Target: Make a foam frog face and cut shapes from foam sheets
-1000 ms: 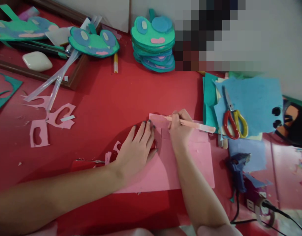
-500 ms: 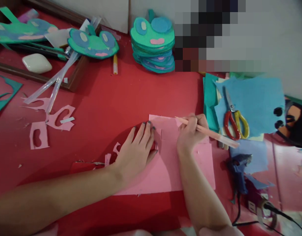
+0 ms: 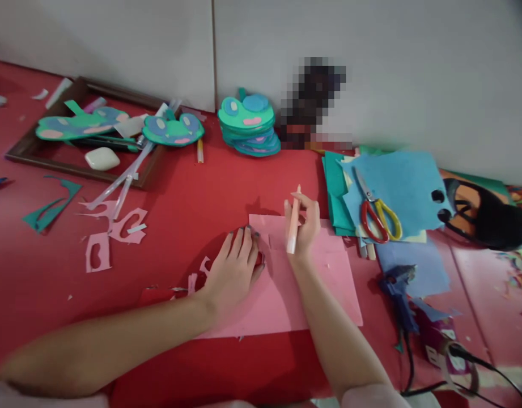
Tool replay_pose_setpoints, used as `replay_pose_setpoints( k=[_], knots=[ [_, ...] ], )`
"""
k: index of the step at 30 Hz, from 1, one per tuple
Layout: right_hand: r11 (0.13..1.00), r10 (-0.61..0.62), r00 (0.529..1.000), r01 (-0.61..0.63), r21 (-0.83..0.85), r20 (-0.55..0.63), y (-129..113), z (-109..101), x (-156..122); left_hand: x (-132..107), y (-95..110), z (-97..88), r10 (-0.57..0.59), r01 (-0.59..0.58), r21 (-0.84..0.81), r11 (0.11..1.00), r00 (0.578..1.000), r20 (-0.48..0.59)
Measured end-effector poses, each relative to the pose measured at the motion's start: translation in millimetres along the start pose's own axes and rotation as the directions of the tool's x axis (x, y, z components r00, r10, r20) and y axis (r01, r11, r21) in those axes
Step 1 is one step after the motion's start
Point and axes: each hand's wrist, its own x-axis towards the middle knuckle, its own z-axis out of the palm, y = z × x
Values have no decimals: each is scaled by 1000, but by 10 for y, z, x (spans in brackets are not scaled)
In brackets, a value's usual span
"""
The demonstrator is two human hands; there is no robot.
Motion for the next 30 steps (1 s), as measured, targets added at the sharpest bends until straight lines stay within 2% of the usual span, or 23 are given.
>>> replay_pose_setpoints(
  k=[3,6,8,9,10,11,13,15,16,18,20,22,23,24,26,28,30],
  knots=[
    [1000,22,1000,-22,0,10,65,36,5,-39,51,1,-3,4,36,999,999,-34],
    [999,-27,1000,27,-18,12,73,75,35,-59,71,7,3,1,49,999,997,-82],
    [997,-51,998,52,-48,28,-10,107,58,-50,57,6,137,-132,46,990,982,-133],
    [995,-81,994,85,-57,79,-83,123,66,-38,45,5,234,-233,24,972,959,-157],
    [989,-128,979,138,-52,157,-170,137,72,-24,32,5,315,-320,-5,947,934,-169],
    [978,-195,945,208,-25,262,-267,147,73,-9,20,7,371,-383,-38,923,912,-176],
    [940,-331,834,332,79,441,-449,143,64,20,4,20,410,-426,-61,903,895,-177],
    [908,-412,767,391,151,492,-557,94,36,39,-1,40,420,-431,-65,900,896,-143],
    [900,-430,764,406,159,481,-567,46,18,45,0,50,410,-420,-69,905,904,-125],
    [900,-427,795,421,116,430,-488,-100,-11,51,8,62,377,-386,-82,919,920,-107],
    [917,-372,842,399,14,390,-298,-317,-1,50,18,60,347,-357,-91,930,932,-106],
    [940,-243,905,309,-147,348,-50,-593,76,47,26,47,335,-346,-99,933,936,-108],
    [937,-175,922,264,-228,346,75,-745,140,46,28,38,331,-342,-105,934,937,-109],
    [920,-104,934,221,-324,341,193,-899,216,45,29,31,325,-336,-114,935,940,-108],
    [818,84,964,78,-570,253,388,-1185,383,45,28,22,303,-316,-140,938,947,-104],
    [764,159,971,-8,-646,176,526,-1400,541,46,26,21,289,-302,-164,939,952,-99],
    [700,282,954,-134,-701,99,620,-1517,669,46,28,22,284,-298,-172,939,954,-99]
  ],
)
